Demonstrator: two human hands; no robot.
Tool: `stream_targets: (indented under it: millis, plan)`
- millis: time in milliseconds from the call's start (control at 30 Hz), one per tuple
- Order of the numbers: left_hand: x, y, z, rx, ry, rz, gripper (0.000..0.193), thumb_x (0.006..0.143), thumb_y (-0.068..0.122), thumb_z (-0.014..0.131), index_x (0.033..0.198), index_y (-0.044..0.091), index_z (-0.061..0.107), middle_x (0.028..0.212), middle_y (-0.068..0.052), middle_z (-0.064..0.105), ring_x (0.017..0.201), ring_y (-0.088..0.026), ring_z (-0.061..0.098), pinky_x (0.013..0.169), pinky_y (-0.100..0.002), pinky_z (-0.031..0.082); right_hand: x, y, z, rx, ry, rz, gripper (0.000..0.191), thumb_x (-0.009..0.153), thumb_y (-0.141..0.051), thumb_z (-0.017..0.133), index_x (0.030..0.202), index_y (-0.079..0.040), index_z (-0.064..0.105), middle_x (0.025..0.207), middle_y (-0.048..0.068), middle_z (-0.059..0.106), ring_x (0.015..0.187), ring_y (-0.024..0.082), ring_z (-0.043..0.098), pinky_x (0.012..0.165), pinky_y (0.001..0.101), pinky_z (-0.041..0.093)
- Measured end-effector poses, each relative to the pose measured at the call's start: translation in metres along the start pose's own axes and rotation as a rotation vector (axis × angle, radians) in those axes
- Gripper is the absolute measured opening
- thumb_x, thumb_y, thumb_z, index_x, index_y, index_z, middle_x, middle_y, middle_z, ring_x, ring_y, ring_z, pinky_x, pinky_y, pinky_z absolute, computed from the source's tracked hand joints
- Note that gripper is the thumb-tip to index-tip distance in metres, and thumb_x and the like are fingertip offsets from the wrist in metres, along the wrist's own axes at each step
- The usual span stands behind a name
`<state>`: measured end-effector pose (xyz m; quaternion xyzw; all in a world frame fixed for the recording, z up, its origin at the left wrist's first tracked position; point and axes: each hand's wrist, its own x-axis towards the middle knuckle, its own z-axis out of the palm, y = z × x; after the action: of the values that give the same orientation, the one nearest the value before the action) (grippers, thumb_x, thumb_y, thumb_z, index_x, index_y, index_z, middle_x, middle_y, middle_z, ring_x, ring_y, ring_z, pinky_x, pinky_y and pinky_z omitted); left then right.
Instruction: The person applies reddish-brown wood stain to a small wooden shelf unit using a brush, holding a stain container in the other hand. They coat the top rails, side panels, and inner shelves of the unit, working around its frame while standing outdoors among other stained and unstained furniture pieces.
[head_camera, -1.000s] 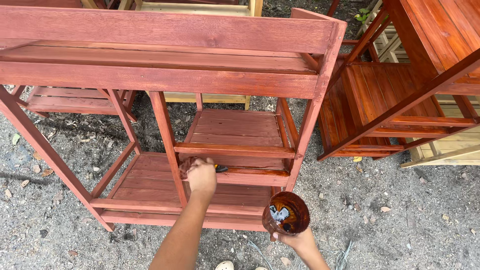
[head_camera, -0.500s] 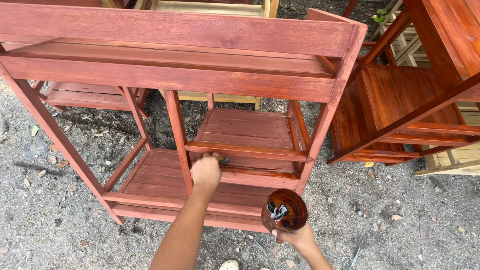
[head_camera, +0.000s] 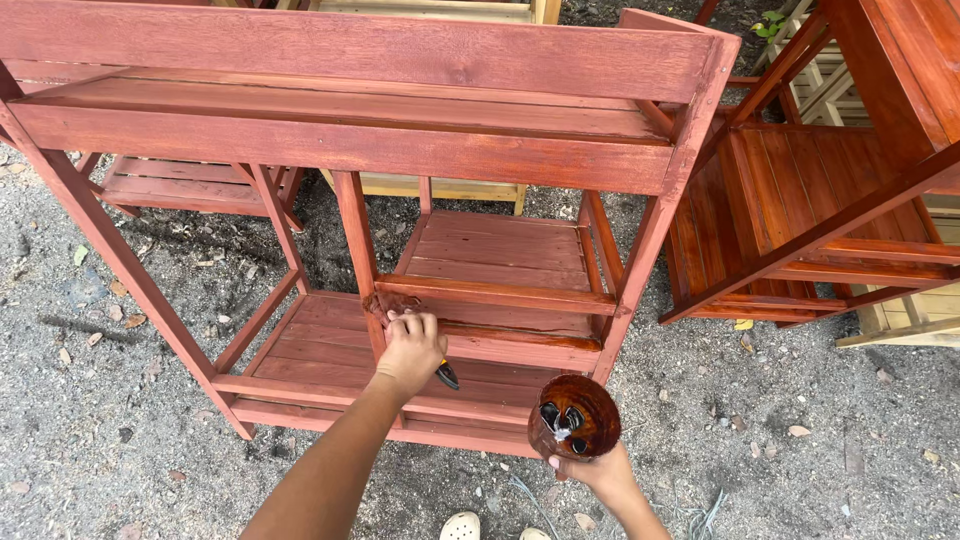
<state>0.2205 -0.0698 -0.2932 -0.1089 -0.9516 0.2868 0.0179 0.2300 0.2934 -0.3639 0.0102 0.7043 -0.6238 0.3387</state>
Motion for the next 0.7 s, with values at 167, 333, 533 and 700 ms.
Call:
stream_targets:
  millis: [167, 333, 533, 700]
  plan:
    - [0.004, 0.014, 0.003, -0.105, -0.038, -0.371, 0.011, 0.087, 0.019, 0.063, 0.096, 0.013, 0.065, 0.107, -0.027, 0.06, 0.092, -0.048, 0.067, 0.058, -0.047, 0.058, 0.002, 0.005, 0.007, -0.063, 0.045, -0.188, 0.051, 0.061, -0.004, 0.094, 0.107, 0.0, 0.071, 0.092, 0.009, 0.078, 0.08, 0.015, 0.073, 0.071, 0.0333, 0.061]
    - [0.0, 0.038, -0.006, -0.593, -0.055, -0.473, 0.023, 0.085, 0.01, 0.063, 0.107, 0.016, 0.066, 0.111, -0.02, 0.062, 0.097, -0.042, 0.068, 0.067, -0.047, 0.061, -0.002, 0.006, -0.003, 0.053, 0.011, 0.027, 0.044, 0.066, -0.004, 0.091, 0.105, 0.006, 0.072, 0.088, 0.016, 0.078, 0.076, 0.027, 0.074, 0.07, 0.0416, 0.063]
    - [-0.028, 0.013, -0.004, -0.905, 0.294, -0.621, 0.036, 0.073, 0.01, 0.076, 0.107, 0.021, 0.071, 0.107, -0.015, 0.071, 0.091, -0.038, 0.071, 0.071, -0.044, 0.06, -0.008, 0.008, -0.01, 0.01, 0.064, -0.09, 0.058, 0.061, -0.002, 0.092, 0.114, -0.003, 0.069, 0.103, 0.007, 0.077, 0.094, 0.017, 0.071, 0.083, 0.0347, 0.06]
    - [-0.015, 0.003, 0.014, -1.599, 0.66, -1.283, 0.012, 0.089, 0.004, 0.072, 0.099, 0.002, 0.066, 0.085, -0.015, 0.07, 0.072, -0.026, 0.068, 0.067, -0.041, 0.056, -0.011, 0.019, -0.016, -0.048, 0.073, -0.114, 0.055, 0.062, -0.005, 0.094, 0.112, -0.002, 0.072, 0.103, 0.008, 0.079, 0.094, 0.017, 0.072, 0.085, 0.034, 0.06]
